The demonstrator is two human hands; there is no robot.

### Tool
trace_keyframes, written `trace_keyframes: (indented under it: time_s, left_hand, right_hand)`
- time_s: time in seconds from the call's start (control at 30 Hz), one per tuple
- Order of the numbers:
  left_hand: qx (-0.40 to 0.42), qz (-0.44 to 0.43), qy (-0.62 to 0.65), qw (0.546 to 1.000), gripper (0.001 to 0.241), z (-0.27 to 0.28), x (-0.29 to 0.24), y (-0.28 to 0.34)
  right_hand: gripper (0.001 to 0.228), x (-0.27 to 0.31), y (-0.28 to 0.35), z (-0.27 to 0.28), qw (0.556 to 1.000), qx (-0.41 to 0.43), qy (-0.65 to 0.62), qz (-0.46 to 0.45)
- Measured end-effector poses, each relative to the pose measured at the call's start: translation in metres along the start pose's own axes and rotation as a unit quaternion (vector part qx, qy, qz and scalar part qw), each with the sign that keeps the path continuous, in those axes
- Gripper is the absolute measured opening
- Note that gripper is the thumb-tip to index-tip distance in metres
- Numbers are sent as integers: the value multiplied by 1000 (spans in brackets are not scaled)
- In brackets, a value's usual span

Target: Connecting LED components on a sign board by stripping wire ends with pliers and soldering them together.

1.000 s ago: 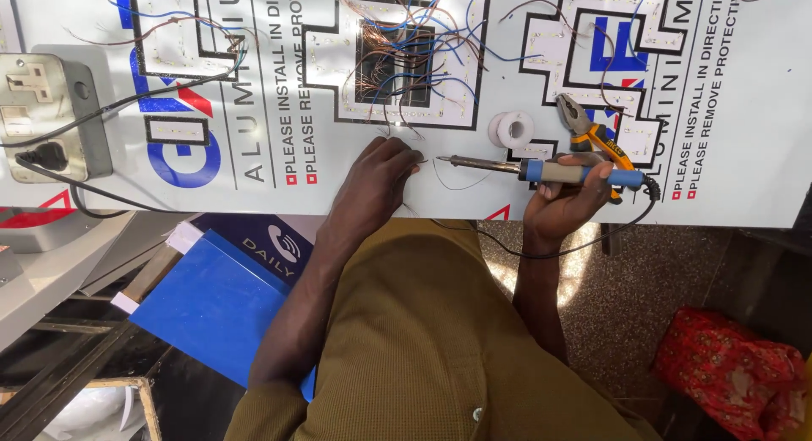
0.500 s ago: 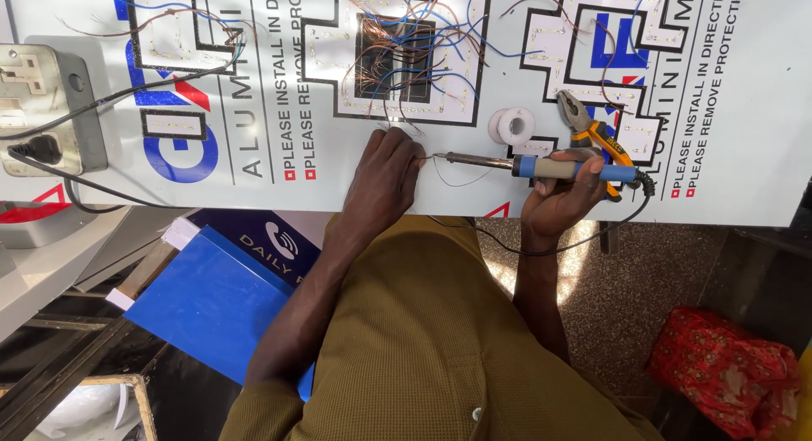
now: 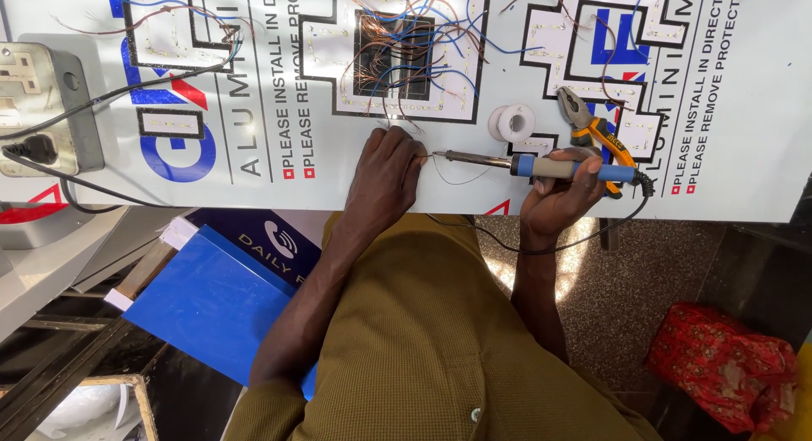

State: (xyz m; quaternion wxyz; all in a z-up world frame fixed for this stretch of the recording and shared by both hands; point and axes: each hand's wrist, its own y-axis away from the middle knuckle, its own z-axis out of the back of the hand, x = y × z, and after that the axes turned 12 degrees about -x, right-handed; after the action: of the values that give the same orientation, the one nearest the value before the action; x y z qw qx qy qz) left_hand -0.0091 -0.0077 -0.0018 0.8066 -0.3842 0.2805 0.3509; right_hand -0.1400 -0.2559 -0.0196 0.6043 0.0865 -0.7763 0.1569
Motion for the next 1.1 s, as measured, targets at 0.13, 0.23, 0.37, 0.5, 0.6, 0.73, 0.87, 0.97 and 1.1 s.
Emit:
trace_keyframes:
  time_s: [0.13, 0.23, 0.37, 0.5, 0.6, 0.73, 0.87, 0.97, 1.1]
  left_hand:
    - [-6, 0, 7, 1000, 8, 3, -3, -2]
    - [-2, 0, 9, 1000, 7, 3, -3, -2]
    - [-6, 1, 11, 1000, 7, 4, -5, -3]
    - [-3, 2, 23, 1000, 8, 6, -5, -3]
    - [0, 5, 24, 1000, 9, 7, -5, -3]
    - [0, 11, 22, 1000, 7, 7, -6, -5]
    - [-4, 4, 17, 1000, 9, 5, -6, -4]
    - [-15, 6, 23, 1000, 8, 4, -7, -4]
    - [-28, 32, 78, 996, 7, 12, -14, -9]
  right_hand:
    - [52, 3, 1, -2, 1000, 1, 12, 2]
    - [52, 3, 3, -3, 1000, -4, 8, 3]
    - [51, 3, 4, -2, 1000, -3, 14, 4]
    - [49, 4, 5, -3, 1000, -7, 15, 5]
    - [51, 3, 6, -3, 1000, -4, 17, -2]
    - [42, -7, 5, 5, 1000, -24, 9, 16]
    - [48, -2, 2, 2, 1000, -19, -1, 9]
    - [55, 9, 0, -4, 1000, -28, -3, -2]
    - [55, 16, -3, -6, 999, -37, -17, -19]
